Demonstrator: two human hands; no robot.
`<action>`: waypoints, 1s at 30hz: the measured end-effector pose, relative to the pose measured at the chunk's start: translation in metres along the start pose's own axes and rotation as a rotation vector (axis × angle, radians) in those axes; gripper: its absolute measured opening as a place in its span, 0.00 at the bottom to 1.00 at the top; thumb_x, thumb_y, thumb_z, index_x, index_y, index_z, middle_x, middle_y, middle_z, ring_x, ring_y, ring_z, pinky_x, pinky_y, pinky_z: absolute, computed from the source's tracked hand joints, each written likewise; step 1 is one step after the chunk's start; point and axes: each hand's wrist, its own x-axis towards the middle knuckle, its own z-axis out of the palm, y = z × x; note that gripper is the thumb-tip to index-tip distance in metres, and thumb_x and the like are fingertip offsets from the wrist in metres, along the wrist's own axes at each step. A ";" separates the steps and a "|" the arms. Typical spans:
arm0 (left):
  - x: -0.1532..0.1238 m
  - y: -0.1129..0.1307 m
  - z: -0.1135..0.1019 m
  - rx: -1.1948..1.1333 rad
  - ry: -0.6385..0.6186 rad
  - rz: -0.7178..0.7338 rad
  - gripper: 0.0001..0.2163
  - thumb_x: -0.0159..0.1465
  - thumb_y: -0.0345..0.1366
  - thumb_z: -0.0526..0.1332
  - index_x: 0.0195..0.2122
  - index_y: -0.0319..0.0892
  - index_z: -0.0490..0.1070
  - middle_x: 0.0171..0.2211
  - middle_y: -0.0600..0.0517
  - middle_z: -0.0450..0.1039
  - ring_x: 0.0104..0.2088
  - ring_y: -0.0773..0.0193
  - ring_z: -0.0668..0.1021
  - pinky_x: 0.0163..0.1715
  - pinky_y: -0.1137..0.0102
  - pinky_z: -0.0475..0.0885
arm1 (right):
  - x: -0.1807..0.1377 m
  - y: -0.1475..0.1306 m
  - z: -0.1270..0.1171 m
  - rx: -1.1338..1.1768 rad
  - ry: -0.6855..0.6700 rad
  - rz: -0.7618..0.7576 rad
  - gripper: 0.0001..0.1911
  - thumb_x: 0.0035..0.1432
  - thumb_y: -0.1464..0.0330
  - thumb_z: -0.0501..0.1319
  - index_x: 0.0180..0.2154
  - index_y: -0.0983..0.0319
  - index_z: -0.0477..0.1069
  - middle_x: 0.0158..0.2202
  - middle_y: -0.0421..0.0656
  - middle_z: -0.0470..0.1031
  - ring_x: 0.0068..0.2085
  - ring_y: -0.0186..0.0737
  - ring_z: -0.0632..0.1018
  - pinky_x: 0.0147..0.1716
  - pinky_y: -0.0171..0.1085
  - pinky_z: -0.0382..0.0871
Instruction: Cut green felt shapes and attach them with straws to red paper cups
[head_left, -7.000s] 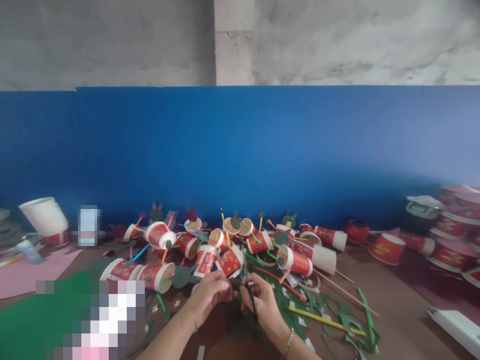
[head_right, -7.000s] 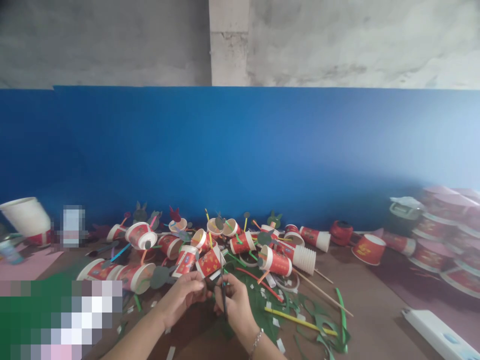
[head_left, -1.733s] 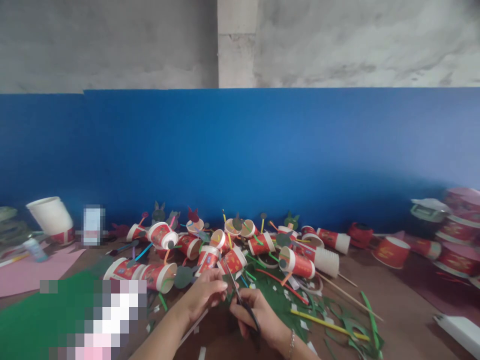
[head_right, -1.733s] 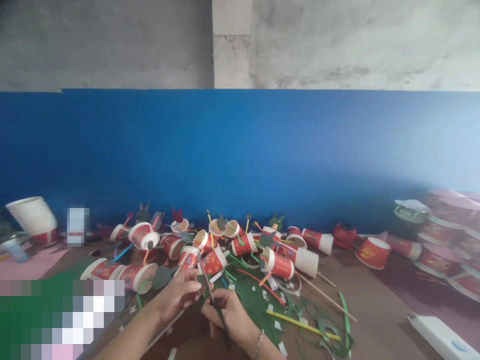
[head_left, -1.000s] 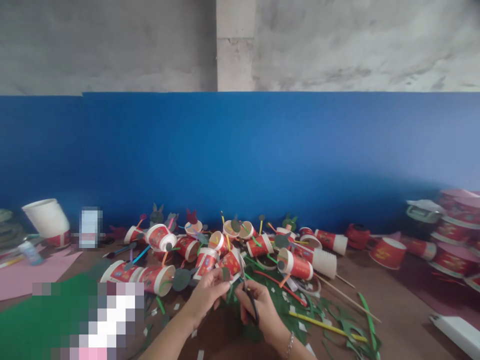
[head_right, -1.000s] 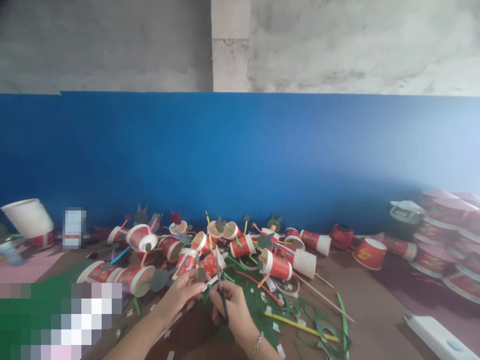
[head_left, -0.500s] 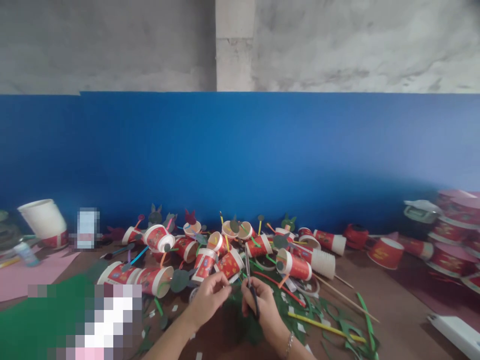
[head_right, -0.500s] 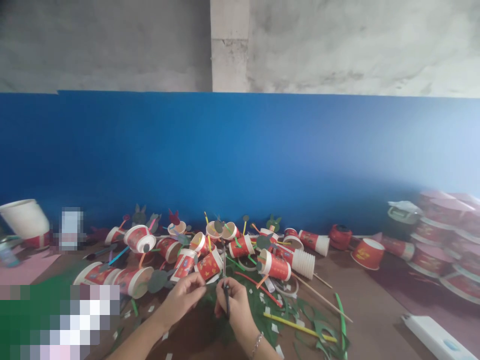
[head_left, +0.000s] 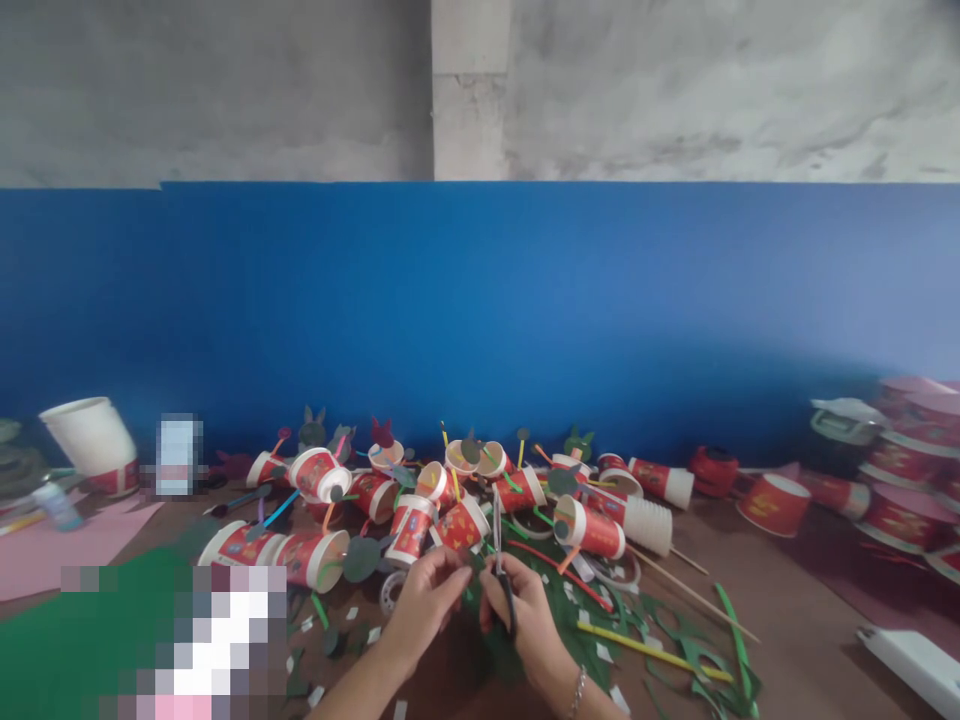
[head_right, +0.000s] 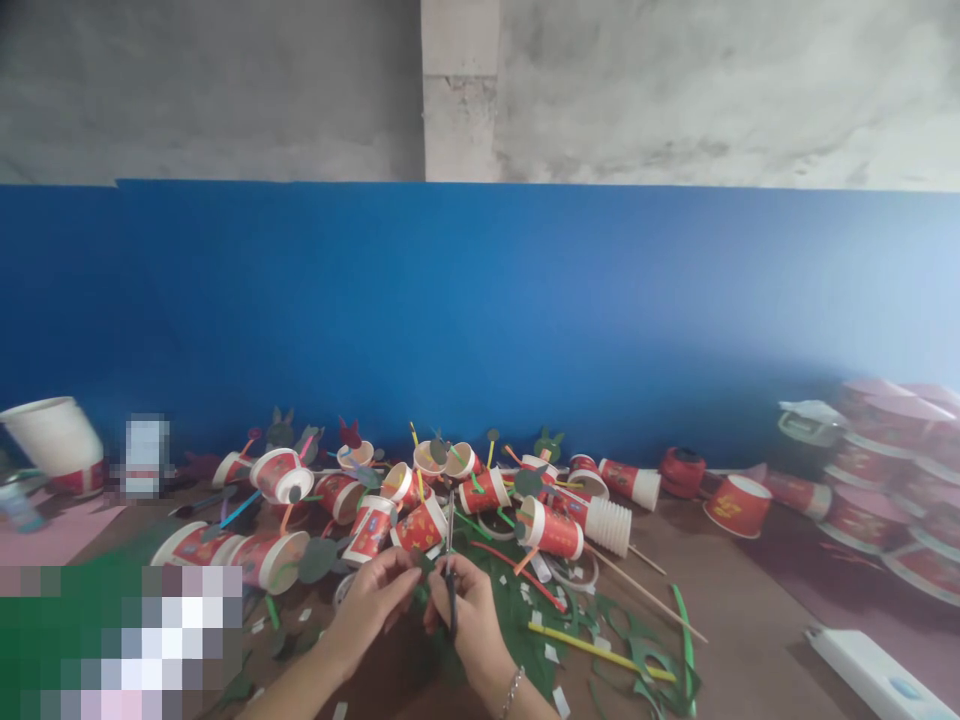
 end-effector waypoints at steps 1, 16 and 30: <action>0.000 0.001 -0.001 0.003 0.013 0.006 0.14 0.52 0.47 0.62 0.25 0.42 0.63 0.14 0.62 0.57 0.14 0.74 0.56 0.14 0.76 0.49 | 0.000 0.001 0.000 0.000 -0.010 -0.002 0.21 0.47 0.51 0.63 0.26 0.62 0.61 0.11 0.34 0.64 0.15 0.29 0.64 0.17 0.30 0.56; 0.006 0.004 -0.008 -0.032 0.119 0.135 0.12 0.54 0.44 0.61 0.23 0.40 0.65 0.22 0.55 0.66 0.25 0.67 0.68 0.29 0.73 0.61 | -0.005 0.009 0.003 -0.074 -0.380 0.089 0.22 0.47 0.51 0.61 0.29 0.64 0.63 0.16 0.37 0.69 0.17 0.30 0.69 0.16 0.27 0.57; 0.003 0.003 -0.007 -0.003 0.100 0.108 0.11 0.54 0.42 0.60 0.23 0.40 0.64 0.21 0.56 0.65 0.25 0.67 0.66 0.28 0.73 0.60 | -0.005 0.005 0.005 -0.086 -0.361 0.109 0.20 0.46 0.53 0.63 0.27 0.64 0.64 0.14 0.36 0.68 0.14 0.28 0.65 0.15 0.27 0.56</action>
